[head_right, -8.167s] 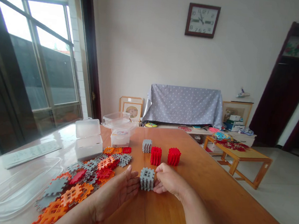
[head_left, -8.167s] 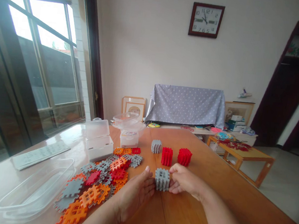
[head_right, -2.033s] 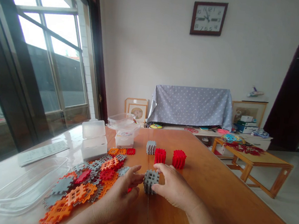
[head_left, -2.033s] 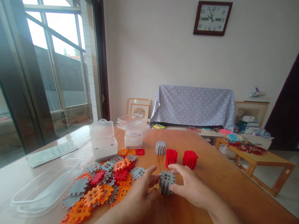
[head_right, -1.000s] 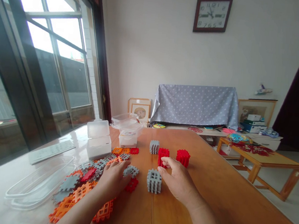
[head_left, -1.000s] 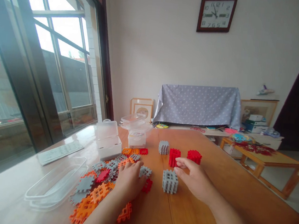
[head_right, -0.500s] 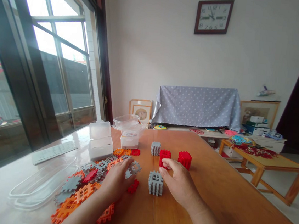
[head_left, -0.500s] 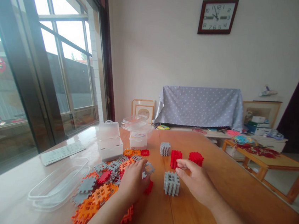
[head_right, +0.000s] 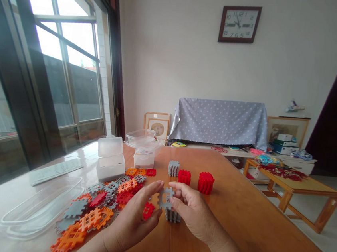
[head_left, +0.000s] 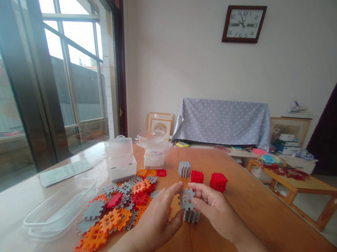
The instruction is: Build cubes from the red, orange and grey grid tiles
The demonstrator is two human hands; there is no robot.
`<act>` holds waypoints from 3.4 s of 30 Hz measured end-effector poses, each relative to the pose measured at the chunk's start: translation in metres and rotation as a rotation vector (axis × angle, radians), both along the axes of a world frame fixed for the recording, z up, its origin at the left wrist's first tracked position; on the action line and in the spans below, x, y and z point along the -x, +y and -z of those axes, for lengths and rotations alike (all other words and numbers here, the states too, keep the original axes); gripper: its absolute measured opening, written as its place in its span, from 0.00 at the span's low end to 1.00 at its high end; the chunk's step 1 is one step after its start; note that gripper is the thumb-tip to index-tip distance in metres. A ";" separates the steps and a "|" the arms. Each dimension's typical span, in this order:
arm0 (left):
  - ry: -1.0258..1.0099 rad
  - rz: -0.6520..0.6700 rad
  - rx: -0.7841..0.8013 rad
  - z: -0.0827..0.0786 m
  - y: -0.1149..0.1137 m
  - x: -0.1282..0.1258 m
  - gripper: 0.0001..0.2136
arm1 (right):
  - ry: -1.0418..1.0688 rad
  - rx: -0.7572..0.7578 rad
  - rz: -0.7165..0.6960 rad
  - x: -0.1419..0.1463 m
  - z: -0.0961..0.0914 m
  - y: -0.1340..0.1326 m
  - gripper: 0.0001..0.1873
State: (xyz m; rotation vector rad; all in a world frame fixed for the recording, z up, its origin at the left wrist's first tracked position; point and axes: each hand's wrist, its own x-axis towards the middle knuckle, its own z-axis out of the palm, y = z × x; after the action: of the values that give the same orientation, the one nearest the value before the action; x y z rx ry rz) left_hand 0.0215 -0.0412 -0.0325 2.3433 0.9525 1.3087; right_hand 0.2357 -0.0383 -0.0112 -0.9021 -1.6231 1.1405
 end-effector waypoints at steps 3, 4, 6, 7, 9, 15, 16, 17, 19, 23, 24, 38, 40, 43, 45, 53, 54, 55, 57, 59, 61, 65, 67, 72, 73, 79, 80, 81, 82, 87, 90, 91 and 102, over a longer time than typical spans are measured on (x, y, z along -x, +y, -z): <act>-0.137 -0.017 0.110 0.001 0.001 -0.003 0.29 | 0.019 0.033 0.015 0.000 -0.001 -0.001 0.21; -0.201 -0.017 0.169 0.001 0.001 -0.005 0.28 | 0.038 0.041 0.017 0.000 -0.001 -0.001 0.20; -0.330 0.040 0.327 -0.001 0.002 -0.009 0.22 | 0.091 0.048 0.015 0.000 -0.002 -0.002 0.18; -0.393 0.091 0.418 -0.002 0.001 -0.010 0.18 | 0.116 0.047 0.012 0.001 -0.002 -0.002 0.18; -0.509 0.193 0.593 -0.005 0.001 -0.013 0.14 | 0.138 0.049 0.002 0.004 -0.002 -0.003 0.17; -0.681 0.211 0.800 -0.009 0.005 -0.007 0.13 | -0.001 0.009 0.008 0.006 -0.001 -0.005 0.14; -0.688 0.199 0.805 -0.008 0.006 -0.005 0.13 | -0.045 -0.038 0.037 0.004 -0.001 -0.005 0.13; -0.691 0.187 0.809 -0.007 0.007 -0.004 0.13 | -0.093 -0.090 0.076 0.002 -0.001 -0.005 0.14; -0.686 0.170 0.812 -0.007 0.008 -0.003 0.12 | -0.202 -0.190 0.172 -0.002 -0.002 -0.007 0.19; -0.659 0.163 0.826 -0.008 0.008 -0.005 0.14 | -0.415 -0.302 0.202 -0.003 -0.007 -0.013 0.33; -0.651 0.163 0.833 -0.008 0.008 -0.006 0.15 | -0.443 -0.319 0.179 -0.001 -0.008 -0.015 0.34; -0.727 0.046 0.756 -0.010 0.018 0.002 0.20 | -0.459 -0.279 0.304 -0.015 0.000 0.004 0.29; -0.735 -0.028 0.747 -0.010 0.022 0.006 0.19 | -0.463 -0.260 0.296 -0.020 0.006 0.009 0.29; -0.712 -0.113 0.729 -0.009 0.028 0.009 0.17 | -0.463 -0.265 0.271 -0.023 0.015 0.016 0.30; -0.686 -0.145 0.704 -0.005 0.032 0.010 0.16 | -0.467 -0.265 0.263 -0.024 0.020 0.019 0.31; -0.289 -0.355 0.377 0.015 0.051 0.026 0.10 | -0.432 -0.210 0.255 -0.025 0.017 0.018 0.33; -0.152 -0.419 0.319 0.015 0.049 0.028 0.10 | -0.422 -0.205 0.272 -0.025 0.016 0.018 0.32; -0.006 -0.478 0.266 0.014 0.047 0.030 0.10 | -0.414 -0.206 0.292 -0.024 0.015 0.018 0.31; 0.253 -0.548 0.193 0.012 0.042 0.032 0.12 | -0.403 -0.219 0.329 -0.024 0.015 0.019 0.29; 0.422 -0.563 0.170 0.011 0.038 0.032 0.15 | -0.398 -0.233 0.358 -0.024 0.015 0.021 0.28; 0.520 -0.563 0.179 0.010 0.036 0.031 0.18 | -0.397 -0.241 0.379 -0.024 0.015 0.023 0.27; 0.642 -0.570 0.220 0.011 0.036 0.031 0.17 | -0.396 -0.240 0.401 -0.025 0.017 0.024 0.26; 0.662 -0.573 0.231 0.011 0.037 0.032 0.16 | -0.388 -0.239 0.402 -0.025 0.018 0.025 0.25; 0.633 -0.578 0.259 0.007 0.036 0.034 0.15 | -0.317 -0.231 0.440 -0.029 0.024 0.032 0.23; 0.623 -0.576 0.259 0.007 0.036 0.035 0.14 | -0.297 -0.226 0.454 -0.030 0.024 0.033 0.23; 0.574 -0.555 0.221 0.012 0.041 0.041 0.09 | -0.244 -0.200 0.494 -0.035 0.024 0.037 0.21; 0.568 -0.551 0.220 0.012 0.041 0.041 0.07 | -0.239 -0.201 0.499 -0.035 0.024 0.037 0.21; 0.567 -0.544 0.220 0.011 0.041 0.041 0.06 | -0.233 -0.203 0.508 -0.035 0.024 0.037 0.21; 0.570 -0.537 0.221 0.010 0.041 0.040 0.06 | -0.228 -0.205 0.517 -0.034 0.023 0.036 0.21; 0.596 -0.545 0.229 0.003 0.039 0.037 0.10 | -0.225 -0.210 0.546 -0.033 0.023 0.036 0.21; 0.570 -0.575 0.233 0.004 0.042 0.039 0.12 | -0.226 -0.207 0.548 -0.032 0.024 0.036 0.21; 0.555 -0.578 0.231 0.005 0.044 0.040 0.11 | -0.227 -0.206 0.548 -0.032 0.024 0.036 0.21; -0.531 -0.172 0.597 0.004 0.051 0.035 0.14 | -0.280 -0.357 0.572 -0.008 0.022 0.026 0.20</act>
State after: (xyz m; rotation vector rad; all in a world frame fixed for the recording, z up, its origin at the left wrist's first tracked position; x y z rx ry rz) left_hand -0.0139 0.0094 -0.0369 1.4034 1.1683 1.3636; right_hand 0.2435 -0.0118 -0.0332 -1.2149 -1.5675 0.3296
